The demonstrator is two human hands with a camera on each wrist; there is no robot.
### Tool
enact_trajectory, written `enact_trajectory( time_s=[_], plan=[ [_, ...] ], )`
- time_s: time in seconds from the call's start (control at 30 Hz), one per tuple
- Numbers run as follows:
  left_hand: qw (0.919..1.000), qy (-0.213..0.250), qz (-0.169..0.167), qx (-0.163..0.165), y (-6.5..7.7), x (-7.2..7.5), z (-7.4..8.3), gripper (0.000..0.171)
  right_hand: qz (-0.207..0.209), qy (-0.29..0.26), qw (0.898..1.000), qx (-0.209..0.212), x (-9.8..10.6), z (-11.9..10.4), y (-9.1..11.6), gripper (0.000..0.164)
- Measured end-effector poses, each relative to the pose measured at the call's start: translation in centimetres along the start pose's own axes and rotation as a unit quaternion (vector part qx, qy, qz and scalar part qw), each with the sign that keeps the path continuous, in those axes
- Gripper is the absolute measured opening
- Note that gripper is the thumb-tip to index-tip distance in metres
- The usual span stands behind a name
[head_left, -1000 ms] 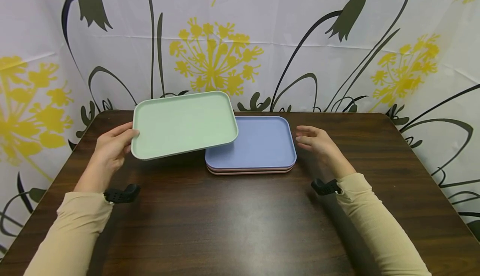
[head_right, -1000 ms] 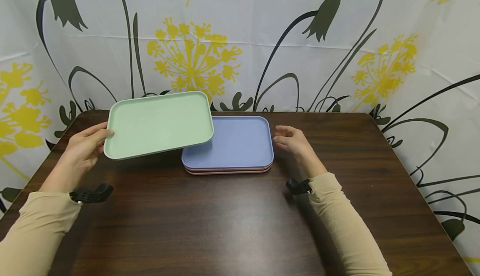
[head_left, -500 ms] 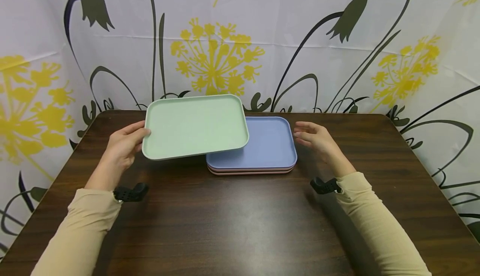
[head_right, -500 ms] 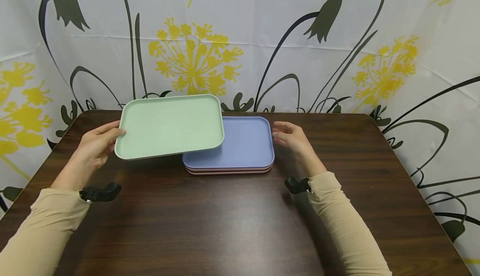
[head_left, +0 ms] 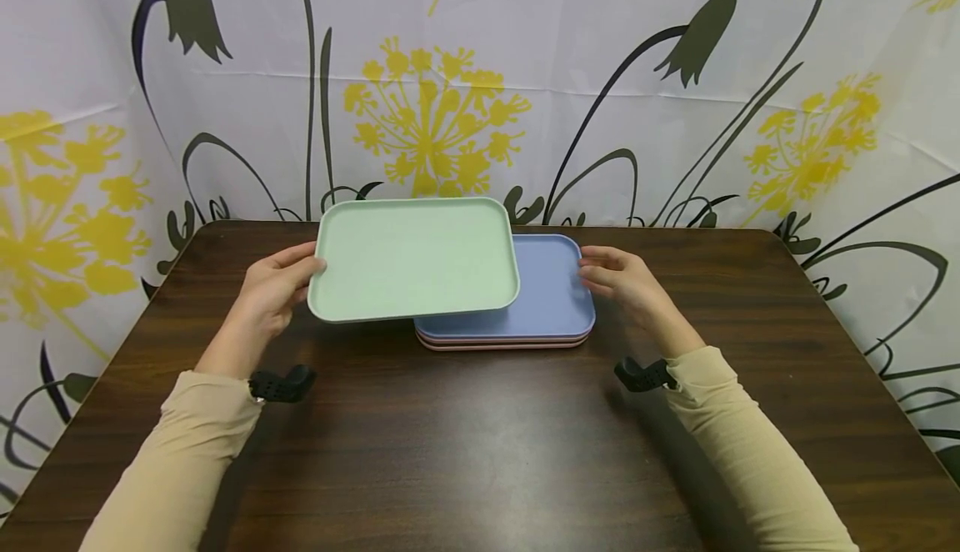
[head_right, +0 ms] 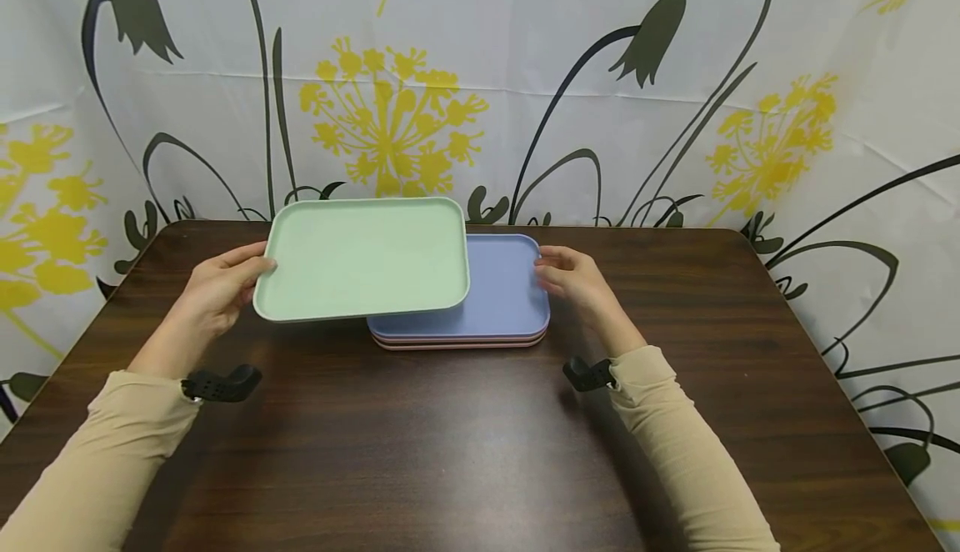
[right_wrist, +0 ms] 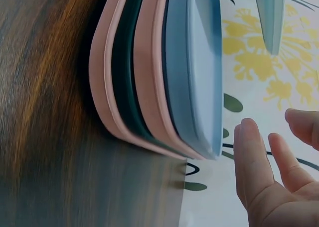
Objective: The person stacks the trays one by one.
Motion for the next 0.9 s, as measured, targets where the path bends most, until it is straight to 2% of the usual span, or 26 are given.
enact_trajectory(
  time_s=[0.3,0.37,0.5,0.73,0.9],
  plan=[
    [0.9999,-0.005,-0.007,0.013,0.0,-1.2,-0.4,0.018,-0.017,0.0,1.0,-0.004,-0.8,0.1,0.1,0.05],
    [0.9998,-0.009,-0.012,0.013,0.0,-1.6,-0.5,0.025,-0.02,-0.002,1.0,-0.004,-1.0,0.2,0.0,0.05],
    [0.9994,-0.028,-0.015,0.014,-0.2,-2.2,-0.7,0.048,-0.024,-0.003,1.0,-0.009,-1.4,0.3,-0.1,0.049],
    [0.9985,-0.044,-0.018,0.026,-0.3,-3.1,-1.2,0.058,-0.041,-0.006,0.999,-0.017,-2.0,0.3,-0.2,0.051],
    [0.9985,-0.044,-0.025,0.022,-0.4,-3.7,-1.4,0.06,-0.048,-0.003,0.999,-0.016,-2.3,0.3,-0.3,0.052]
  ],
)
Point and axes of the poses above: each hand's wrist, its own y-axis away from the middle knuckle, its own x-axis out of the back of the hand, z = x × y, the point moved 4 cm from there along -y, towards the middle knuckle, and after that the axes turned 5 degrees about -y, right-handed, at the moved point
